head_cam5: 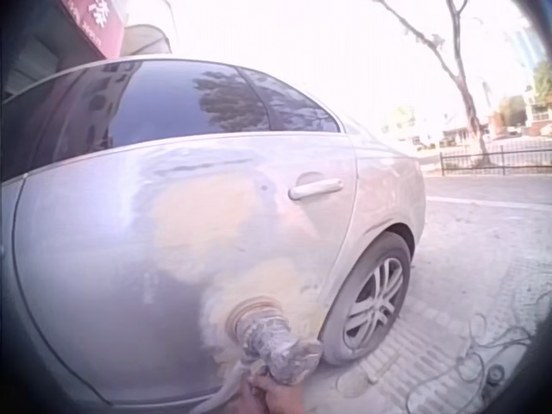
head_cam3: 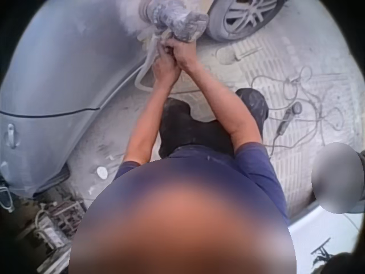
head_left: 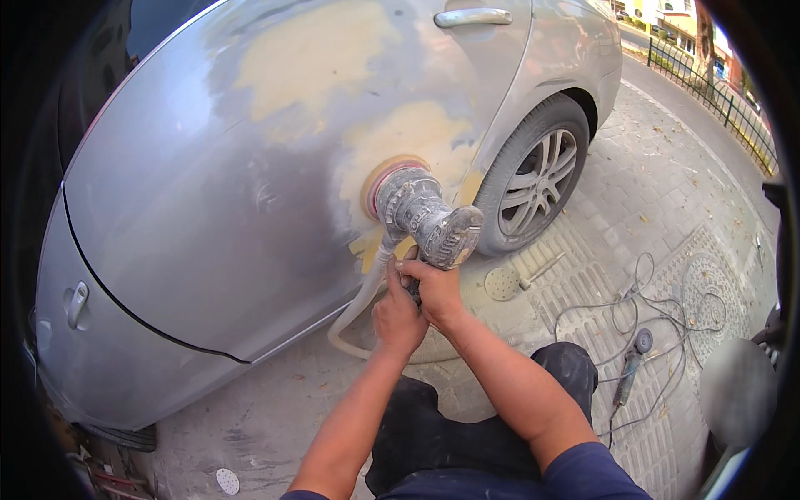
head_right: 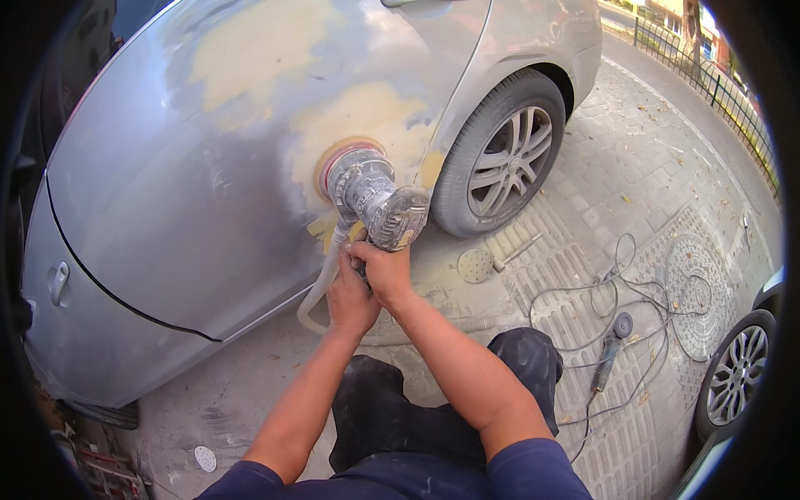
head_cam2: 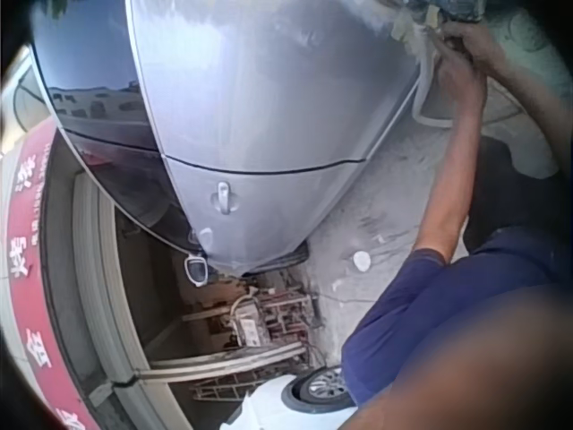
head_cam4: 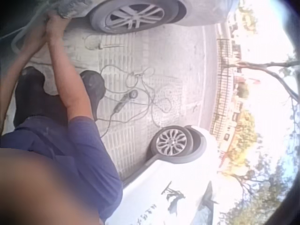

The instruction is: The person uses an orbital sander to sand the side panel of a silver car door. They move the sander across the door surface, creating a matte sanded area. The person occasionally places a hand on the door to stabilize it while sanding.

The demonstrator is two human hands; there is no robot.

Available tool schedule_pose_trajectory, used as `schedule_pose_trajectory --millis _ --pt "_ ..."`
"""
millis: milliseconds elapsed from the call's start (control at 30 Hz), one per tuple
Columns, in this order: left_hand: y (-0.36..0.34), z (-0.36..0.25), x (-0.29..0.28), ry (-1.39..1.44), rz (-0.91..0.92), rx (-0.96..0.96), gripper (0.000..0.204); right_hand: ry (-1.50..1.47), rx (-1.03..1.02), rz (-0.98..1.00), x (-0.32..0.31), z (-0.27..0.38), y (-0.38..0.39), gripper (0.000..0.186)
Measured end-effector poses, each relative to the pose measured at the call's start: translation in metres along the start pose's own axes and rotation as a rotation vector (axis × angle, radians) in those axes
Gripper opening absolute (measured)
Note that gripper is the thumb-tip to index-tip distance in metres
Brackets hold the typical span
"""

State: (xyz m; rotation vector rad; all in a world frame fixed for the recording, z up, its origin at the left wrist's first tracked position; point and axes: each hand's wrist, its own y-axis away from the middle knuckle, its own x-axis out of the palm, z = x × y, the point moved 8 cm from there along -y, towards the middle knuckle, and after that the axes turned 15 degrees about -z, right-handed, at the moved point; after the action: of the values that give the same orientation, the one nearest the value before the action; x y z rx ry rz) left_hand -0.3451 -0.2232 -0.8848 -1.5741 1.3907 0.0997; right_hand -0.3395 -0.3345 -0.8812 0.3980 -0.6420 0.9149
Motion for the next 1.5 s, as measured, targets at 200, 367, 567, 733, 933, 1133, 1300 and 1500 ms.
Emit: schedule_pose_trajectory --millis 200,367,567,733,933,1133,1300,1500 --pt "0.031 0.019 -0.006 -0.047 0.076 -0.125 0.099 0.132 0.01 -0.014 -0.001 -0.02 0.024 0.011" --pt "0.011 0.01 0.006 -0.031 0.08 -0.078 0.101 0.058 -0.026 0.031 0.0 -0.003 0.005 0.01" --pt "0.012 0.006 0.012 -0.08 0.088 -0.012 0.104 -0.064 0.133 -0.053 -0.016 -0.017 -0.001 0.01" --pt "0.038 0.031 -0.006 -0.128 0.139 -0.199 0.101 0.137 0.048 0.006 -0.009 -0.04 0.021 0.018" --pt "0.012 0.008 0.01 -0.101 0.12 -0.005 0.1 -0.038 0.093 -0.005 -0.016 -0.022 0.0 0.011" --pt "0.018 0.016 0.011 -0.152 0.131 0.064 0.103 -0.154 0.284 -0.091 -0.024 -0.035 0.003 0.012" --pt "0.043 0.047 -0.014 -0.226 0.161 -0.115 0.099 -0.015 0.212 0.041 -0.002 -0.057 0.037 0.013" --pt "0.015 0.02 0.006 -0.157 0.111 0.074 0.098 -0.127 0.22 -0.044 -0.018 -0.036 0.007 0.01"
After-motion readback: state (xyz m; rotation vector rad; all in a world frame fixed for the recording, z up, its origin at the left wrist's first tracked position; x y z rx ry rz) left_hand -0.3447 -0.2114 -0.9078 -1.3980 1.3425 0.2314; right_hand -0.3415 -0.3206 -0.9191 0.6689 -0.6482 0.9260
